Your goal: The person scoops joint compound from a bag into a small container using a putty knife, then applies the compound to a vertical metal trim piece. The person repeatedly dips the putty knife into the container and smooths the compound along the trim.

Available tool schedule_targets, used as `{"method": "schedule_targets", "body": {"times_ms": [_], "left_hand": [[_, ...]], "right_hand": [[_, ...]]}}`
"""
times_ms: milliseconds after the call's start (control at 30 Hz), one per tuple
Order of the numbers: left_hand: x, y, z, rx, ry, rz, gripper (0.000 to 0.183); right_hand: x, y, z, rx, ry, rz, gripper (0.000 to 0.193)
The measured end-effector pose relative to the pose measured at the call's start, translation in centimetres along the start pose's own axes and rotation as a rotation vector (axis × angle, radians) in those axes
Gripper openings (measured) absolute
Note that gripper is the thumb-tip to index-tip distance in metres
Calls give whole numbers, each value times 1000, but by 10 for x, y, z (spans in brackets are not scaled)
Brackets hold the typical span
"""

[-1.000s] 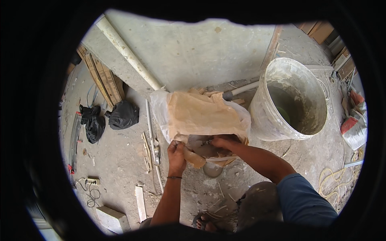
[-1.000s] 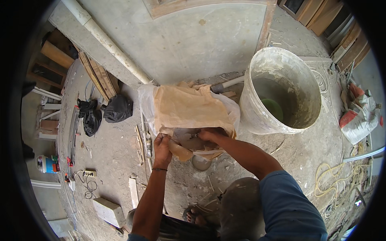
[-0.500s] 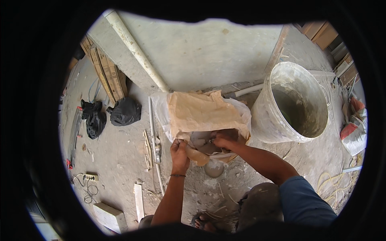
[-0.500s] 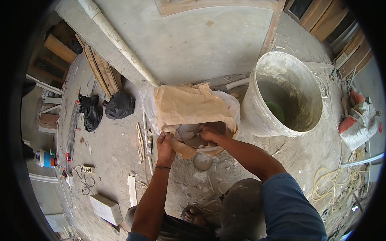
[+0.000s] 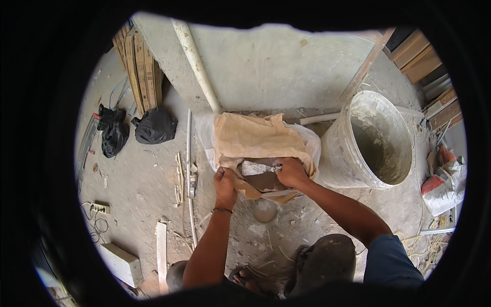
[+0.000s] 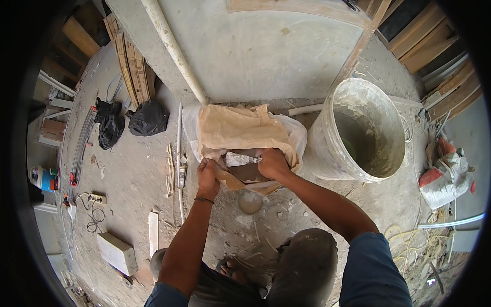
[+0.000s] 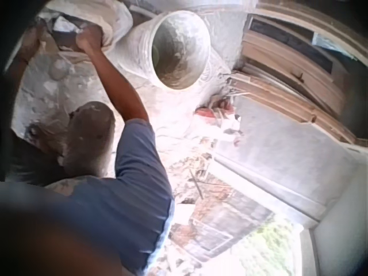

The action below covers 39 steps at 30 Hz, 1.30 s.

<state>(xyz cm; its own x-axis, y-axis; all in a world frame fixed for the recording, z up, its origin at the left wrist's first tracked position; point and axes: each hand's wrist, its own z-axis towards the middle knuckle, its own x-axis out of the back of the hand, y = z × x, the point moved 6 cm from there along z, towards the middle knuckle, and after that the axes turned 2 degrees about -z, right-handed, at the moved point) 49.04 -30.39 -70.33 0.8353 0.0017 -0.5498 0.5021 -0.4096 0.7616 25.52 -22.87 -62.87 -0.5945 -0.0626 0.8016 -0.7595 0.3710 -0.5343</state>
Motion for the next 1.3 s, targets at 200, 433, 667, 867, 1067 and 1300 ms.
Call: {"method": "schedule_targets", "body": {"times_ms": [200, 433, 667, 867, 1067, 1300], "left_hand": [[2, -4, 2, 15, -64, 8, 6], [-8, -6, 4, 15, -42, -43, 9], [-11, 2, 11, -20, 33, -126, 10], [-3, 3, 14, -26, 81, -157, 10], [5, -5, 23, -37, 36, -149, 16], [3, -3, 18, -18, 65, -124, 12]], "right_hand": [[11, -12, -34, -7, 59, 130, 28], [42, -15, -65, 45, 117, 239, 27], [45, 0, -108, 6, -13, 304, 29], [-15, 32, -129, 99, -30, 113, 30], [-73, 43, -156, 277, 182, -12, 51], [-85, 48, -171, 365, 284, -87, 49]]}}
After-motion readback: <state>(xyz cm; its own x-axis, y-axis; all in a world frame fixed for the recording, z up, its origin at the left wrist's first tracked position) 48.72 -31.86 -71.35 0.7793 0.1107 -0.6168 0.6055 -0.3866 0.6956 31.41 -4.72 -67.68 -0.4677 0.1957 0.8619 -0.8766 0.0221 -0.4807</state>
